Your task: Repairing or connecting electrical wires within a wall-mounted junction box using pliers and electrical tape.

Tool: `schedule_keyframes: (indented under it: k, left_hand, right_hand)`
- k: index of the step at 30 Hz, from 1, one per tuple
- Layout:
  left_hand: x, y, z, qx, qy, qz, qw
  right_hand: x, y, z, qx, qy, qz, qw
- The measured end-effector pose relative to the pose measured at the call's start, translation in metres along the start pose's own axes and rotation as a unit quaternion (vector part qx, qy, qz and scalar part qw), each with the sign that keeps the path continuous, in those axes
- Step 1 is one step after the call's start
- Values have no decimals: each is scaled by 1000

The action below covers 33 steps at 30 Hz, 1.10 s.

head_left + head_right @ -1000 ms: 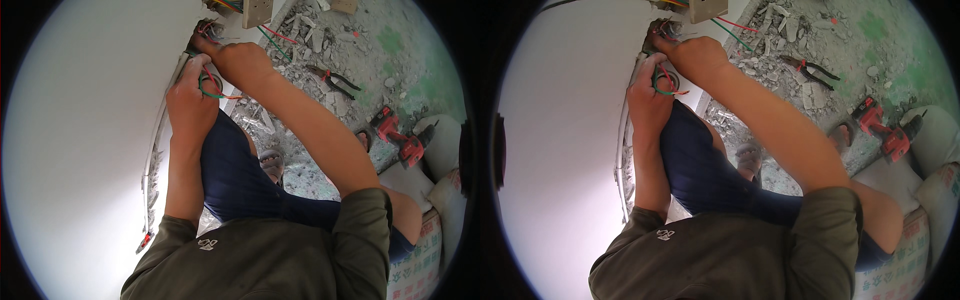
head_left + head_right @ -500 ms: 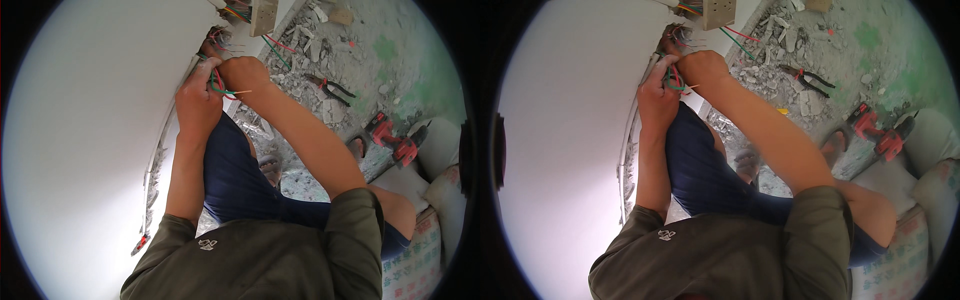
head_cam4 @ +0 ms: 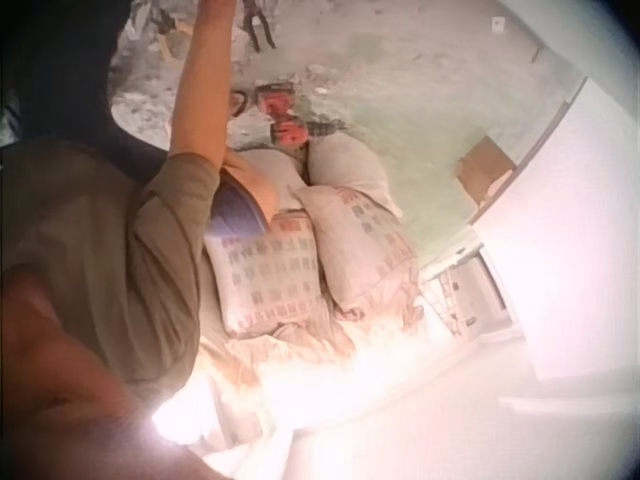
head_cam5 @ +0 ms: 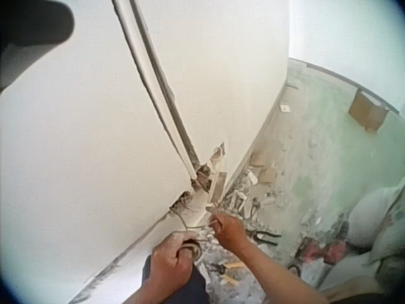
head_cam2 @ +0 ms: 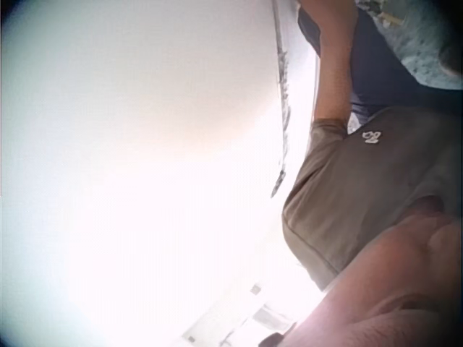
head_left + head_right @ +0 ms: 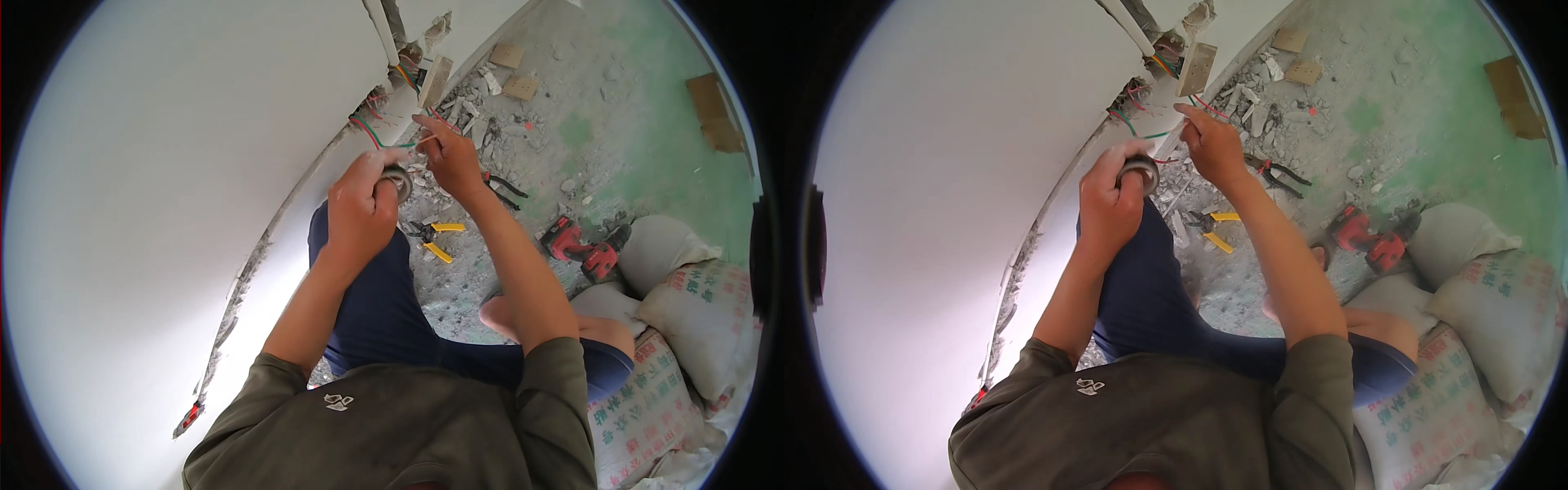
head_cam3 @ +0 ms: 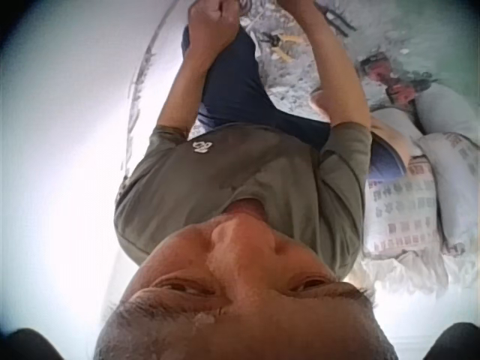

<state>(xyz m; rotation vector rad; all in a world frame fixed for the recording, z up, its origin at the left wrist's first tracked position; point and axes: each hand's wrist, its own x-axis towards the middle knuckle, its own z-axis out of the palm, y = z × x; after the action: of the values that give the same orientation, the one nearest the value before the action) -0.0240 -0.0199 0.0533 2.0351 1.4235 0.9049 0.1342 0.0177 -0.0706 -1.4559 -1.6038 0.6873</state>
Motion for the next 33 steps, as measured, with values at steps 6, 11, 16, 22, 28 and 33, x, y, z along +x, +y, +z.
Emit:
schedule_keyframes:
  k: [6, 11, 16, 22, 28, 33]
  left_hand:
    - [-23, -12, -13, -520, -209, -300, 772]
    - [-10, -15, -26, -664, -131, -363, 641]
    - [-6, -29, -31, -580, -50, -387, 715]
    - [7, -10, -22, -471, -28, -390, 791]
    - [20, -20, 9, -439, -9, -435, 786]
    - [21, -34, 14, -521, 55, -447, 725]
  right_hand:
    - [17, -29, 10, 216, -11, 165, 962]
    - [19, -47, 18, 313, -44, 209, 926]
    - [21, -45, 28, 265, -59, 150, 951]
    - [24, -24, 33, 101, 32, 9, 994]
    - [17, -11, 37, 60, 55, -16, 997]
    - [26, -21, 44, 71, 87, -14, 994]
